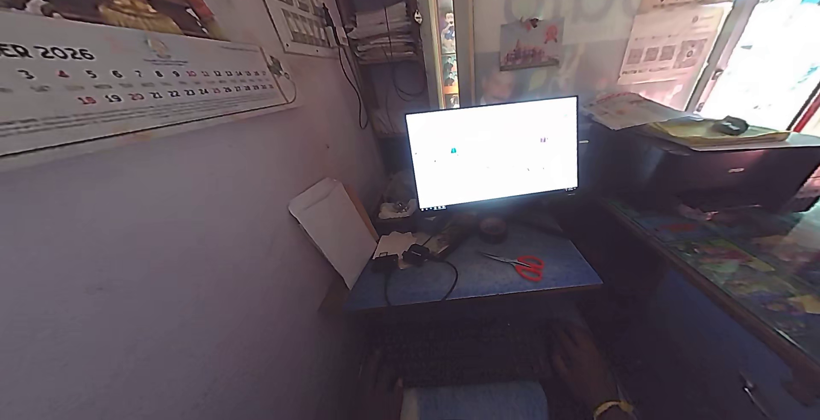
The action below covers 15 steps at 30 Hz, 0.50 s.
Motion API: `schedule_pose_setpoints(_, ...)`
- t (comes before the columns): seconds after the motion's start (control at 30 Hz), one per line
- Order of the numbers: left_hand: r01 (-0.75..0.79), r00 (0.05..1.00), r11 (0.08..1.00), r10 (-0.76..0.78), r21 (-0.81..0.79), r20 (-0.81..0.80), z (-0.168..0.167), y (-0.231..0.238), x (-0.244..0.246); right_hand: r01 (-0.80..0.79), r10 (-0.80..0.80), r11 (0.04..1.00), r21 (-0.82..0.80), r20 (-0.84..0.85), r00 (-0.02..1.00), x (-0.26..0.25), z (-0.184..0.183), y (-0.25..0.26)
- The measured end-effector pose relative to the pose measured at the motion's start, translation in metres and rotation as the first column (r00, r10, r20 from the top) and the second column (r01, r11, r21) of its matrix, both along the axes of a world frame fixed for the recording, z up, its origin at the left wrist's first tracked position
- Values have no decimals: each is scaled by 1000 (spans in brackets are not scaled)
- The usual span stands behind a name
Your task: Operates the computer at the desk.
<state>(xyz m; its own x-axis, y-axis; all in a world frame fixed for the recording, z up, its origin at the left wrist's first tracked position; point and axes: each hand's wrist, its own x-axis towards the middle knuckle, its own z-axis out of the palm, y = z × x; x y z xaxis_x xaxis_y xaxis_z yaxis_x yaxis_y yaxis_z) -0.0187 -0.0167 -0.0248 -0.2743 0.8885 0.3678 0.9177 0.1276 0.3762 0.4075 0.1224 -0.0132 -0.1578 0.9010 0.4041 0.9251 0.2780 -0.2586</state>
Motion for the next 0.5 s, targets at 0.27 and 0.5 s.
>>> schedule_pose_setpoints(0.27,-6,1000,1000,6,-18,18,3,-1,0,8,-8,1000,-8,5,1000,-1,-2,0)
schedule_pose_setpoints(0.5,1,1000,1000,-1,10,-3,0,1,-1,9,-10,999,-48,-7,1000,-1,2,-2)
